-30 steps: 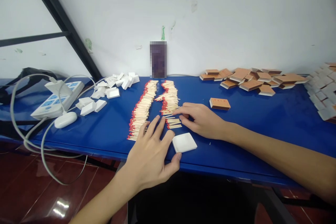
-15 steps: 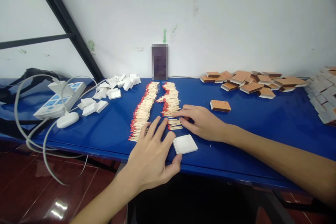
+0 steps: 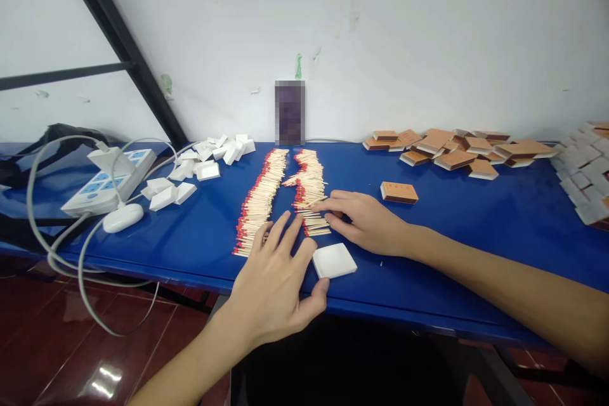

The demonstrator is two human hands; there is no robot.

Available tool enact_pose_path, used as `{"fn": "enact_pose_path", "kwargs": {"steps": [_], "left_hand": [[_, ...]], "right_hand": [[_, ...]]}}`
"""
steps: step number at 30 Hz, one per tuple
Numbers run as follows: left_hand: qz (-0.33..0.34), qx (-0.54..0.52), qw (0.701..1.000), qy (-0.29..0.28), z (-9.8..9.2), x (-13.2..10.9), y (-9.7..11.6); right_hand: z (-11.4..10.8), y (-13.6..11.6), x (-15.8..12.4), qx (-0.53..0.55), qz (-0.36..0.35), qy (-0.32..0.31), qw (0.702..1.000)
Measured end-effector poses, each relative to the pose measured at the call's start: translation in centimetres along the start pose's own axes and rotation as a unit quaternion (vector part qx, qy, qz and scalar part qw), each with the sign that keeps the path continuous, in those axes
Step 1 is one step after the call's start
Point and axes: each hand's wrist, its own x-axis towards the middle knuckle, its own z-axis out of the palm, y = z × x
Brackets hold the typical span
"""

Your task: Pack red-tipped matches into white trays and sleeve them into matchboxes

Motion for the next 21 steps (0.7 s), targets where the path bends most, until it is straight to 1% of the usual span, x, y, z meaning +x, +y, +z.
{"fn": "enact_pose_path", "kwargs": {"steps": [9, 17, 19, 21], "left_hand": [[0.0, 0.001, 1.0, -0.002, 0.02, -0.06, -0.09], [0.003, 0.003, 1.0, 0.003, 0.04, 0.07, -0.08], [0.003, 0.005, 1.0, 0.004, 0.03, 0.06, -0.08], [0.001, 0.005, 1.0, 0.004, 0.01, 0.03, -0.06]], "right_hand": [[0.14, 0.12, 0.02, 0.006, -0.004, 0.005, 1.0], [0.37, 0.5, 0.32, 0.016, -0.004, 0.084, 0.996], [0.34, 0.57, 0.38, 0.017, -0.007, 0.094, 0.995], [0.26, 0.53, 0.37, 0.021, -0.015, 0.09, 0.996]]}}
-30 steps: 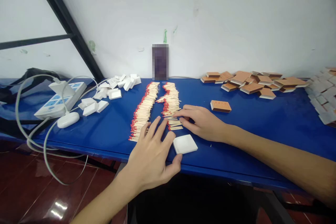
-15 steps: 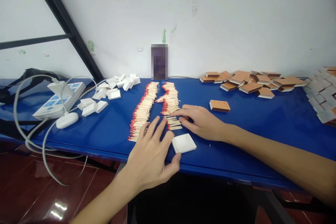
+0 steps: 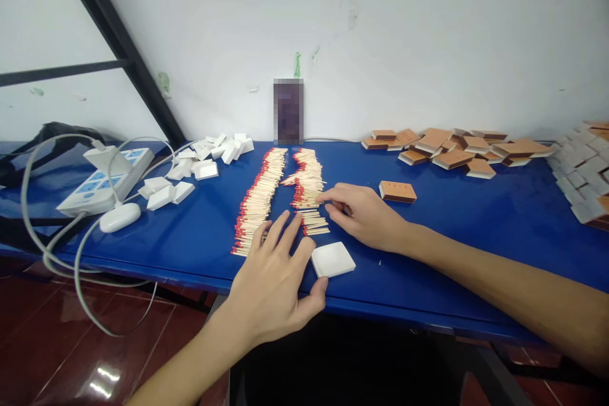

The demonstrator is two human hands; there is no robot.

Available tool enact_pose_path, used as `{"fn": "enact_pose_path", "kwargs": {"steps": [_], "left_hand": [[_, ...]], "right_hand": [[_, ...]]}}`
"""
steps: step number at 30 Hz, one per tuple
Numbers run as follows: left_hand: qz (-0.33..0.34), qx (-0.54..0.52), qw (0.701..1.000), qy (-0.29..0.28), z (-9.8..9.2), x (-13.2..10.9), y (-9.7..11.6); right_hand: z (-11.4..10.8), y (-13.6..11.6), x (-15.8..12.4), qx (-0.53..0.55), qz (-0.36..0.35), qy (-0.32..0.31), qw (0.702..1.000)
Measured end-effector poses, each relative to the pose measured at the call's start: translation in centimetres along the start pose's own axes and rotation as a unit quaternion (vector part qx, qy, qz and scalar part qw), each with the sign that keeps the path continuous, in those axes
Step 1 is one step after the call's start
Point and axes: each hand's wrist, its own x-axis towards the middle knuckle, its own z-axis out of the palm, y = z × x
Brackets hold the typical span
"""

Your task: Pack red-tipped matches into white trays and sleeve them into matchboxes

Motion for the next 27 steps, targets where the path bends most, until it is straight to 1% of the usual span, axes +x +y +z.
{"fn": "enact_pose_path", "kwargs": {"steps": [6, 13, 23, 27], "left_hand": [[-0.001, -0.002, 1.0, -0.006, 0.0, 0.0, 0.0], [-0.003, -0.004, 1.0, -0.006, 0.0, 0.0, 0.0], [0.001, -0.014, 1.0, 0.003, 0.0, 0.1, 0.2], [-0.001, -0.012, 1.0, 0.001, -0.1, 0.0, 0.2]], "right_hand": [[0.0, -0.1, 0.0, -0.003, -0.006, 0.002, 1.0], [0.4, 0.6, 0.7, -0.037, 0.001, 0.019, 0.999], [0.5, 0.6, 1.1, -0.069, -0.007, -0.026, 0.997], [0.5, 0.7, 1.1, -0.065, -0.014, -0.031, 0.997]]}}
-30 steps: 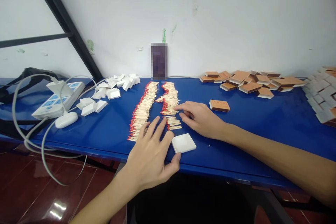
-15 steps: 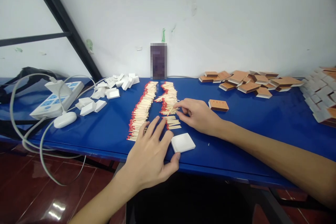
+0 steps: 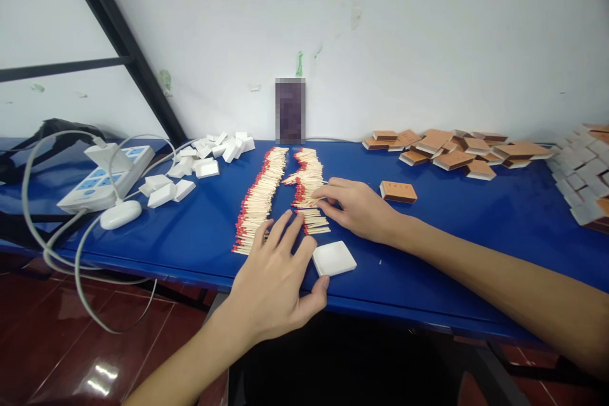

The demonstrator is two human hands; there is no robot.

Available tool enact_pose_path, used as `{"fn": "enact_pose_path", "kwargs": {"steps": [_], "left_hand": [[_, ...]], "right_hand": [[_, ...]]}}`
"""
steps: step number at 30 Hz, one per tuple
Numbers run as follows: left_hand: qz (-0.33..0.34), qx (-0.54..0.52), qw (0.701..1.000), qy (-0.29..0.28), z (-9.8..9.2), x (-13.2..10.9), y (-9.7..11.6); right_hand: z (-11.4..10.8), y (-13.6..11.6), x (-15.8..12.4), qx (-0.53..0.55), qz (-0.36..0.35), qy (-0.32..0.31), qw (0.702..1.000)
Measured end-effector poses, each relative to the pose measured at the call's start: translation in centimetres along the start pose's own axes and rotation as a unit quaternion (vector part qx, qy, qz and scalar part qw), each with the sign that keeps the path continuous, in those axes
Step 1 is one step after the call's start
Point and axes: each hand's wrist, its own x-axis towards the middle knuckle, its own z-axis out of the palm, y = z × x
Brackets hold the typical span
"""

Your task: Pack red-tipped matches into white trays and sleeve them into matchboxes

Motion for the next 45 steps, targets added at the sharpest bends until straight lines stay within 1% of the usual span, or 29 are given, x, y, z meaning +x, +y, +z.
{"fn": "enact_pose_path", "kwargs": {"steps": [4, 10, 18, 23, 27, 30, 34, 38, 42, 45], "left_hand": [[-0.003, -0.001, 1.0, -0.006, 0.0, 0.1, 0.0], [-0.002, -0.001, 1.0, -0.007, 0.0, 0.1, 0.1], [0.001, -0.002, 1.0, -0.008, 0.0, 0.0, 0.0], [0.023, -0.021, 0.999, 0.019, -0.2, 0.0, -0.1], [0.072, -0.089, 0.991, 0.07, -0.2, -0.3, -0.4], [0.099, -0.114, 0.983, 0.107, -0.1, -0.6, -0.5], [0.108, -0.098, 0.984, 0.103, 0.0, -0.8, -0.6], [0.105, -0.085, 0.986, 0.099, 0.1, -0.6, -0.5], [0.103, -0.091, 0.985, 0.104, 0.1, -0.7, -0.5], [0.103, -0.096, 0.984, 0.109, 0.1, -0.8, -0.5]], "right_hand": [[-0.1, -0.1, 0.0, -0.002, 0.008, -0.015, 1.0], [-0.3, -0.6, 0.1, -0.023, 0.043, -0.046, 0.998], [-0.5, -0.6, 0.2, -0.036, 0.049, -0.063, 0.996], [-0.9, -1.2, -0.2, -0.013, 0.046, -0.058, 0.997], [-1.3, -2.4, -1.3, 0.056, 0.033, -0.069, 0.996], [-1.4, -3.2, -2.0, 0.082, 0.032, -0.082, 0.993], [-1.1, -3.8, -2.1, 0.083, 0.043, -0.09, 0.992], [-0.9, -3.9, -1.9, 0.082, 0.042, -0.075, 0.993], [-1.4, -3.8, -2.0, 0.099, 0.04, -0.057, 0.993], [-1.8, -3.8, -2.2, 0.103, 0.023, -0.048, 0.993]]}}
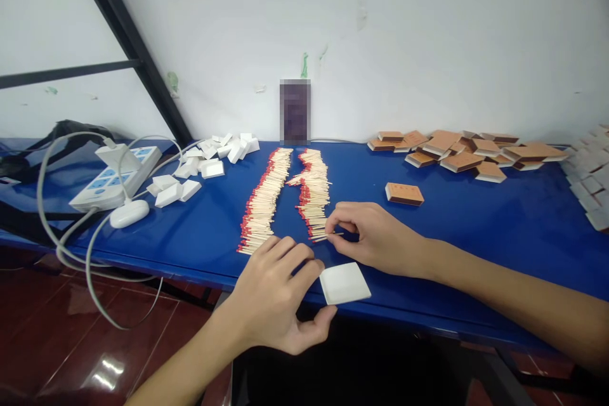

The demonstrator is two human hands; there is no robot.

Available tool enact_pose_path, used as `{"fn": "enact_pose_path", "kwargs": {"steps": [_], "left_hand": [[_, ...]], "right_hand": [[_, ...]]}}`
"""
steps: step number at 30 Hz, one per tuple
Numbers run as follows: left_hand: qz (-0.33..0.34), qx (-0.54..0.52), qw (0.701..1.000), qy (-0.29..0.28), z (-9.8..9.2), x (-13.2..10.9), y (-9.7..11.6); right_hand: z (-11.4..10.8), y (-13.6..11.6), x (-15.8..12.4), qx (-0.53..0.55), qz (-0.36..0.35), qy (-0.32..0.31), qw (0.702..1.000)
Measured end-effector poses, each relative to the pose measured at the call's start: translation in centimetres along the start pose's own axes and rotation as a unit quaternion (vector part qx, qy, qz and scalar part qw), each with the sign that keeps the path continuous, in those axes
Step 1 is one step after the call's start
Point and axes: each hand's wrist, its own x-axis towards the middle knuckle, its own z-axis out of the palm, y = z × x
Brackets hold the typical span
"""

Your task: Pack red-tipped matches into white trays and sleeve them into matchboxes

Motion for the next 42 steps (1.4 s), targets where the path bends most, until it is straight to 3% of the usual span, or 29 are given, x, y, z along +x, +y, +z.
{"fn": "enact_pose_path", "kwargs": {"steps": [20, 37, 42], "left_hand": [[0.02, -0.028, 0.999, 0.006, 0.3, -0.2, -0.3], [0.007, -0.028, 1.0, 0.0, 0.1, -0.1, -0.2], [-0.006, -0.014, 1.0, -0.004, 0.0, 0.1, -0.2]], "right_hand": [[-0.3, 0.3, -0.3, 0.012, -0.069, -0.02, 0.997], [-1.3, 0.9, -0.3, -0.034, -0.016, -0.075, 0.997], [-0.9, 1.2, -0.2, 0.01, -0.042, -0.068, 0.997]]}}
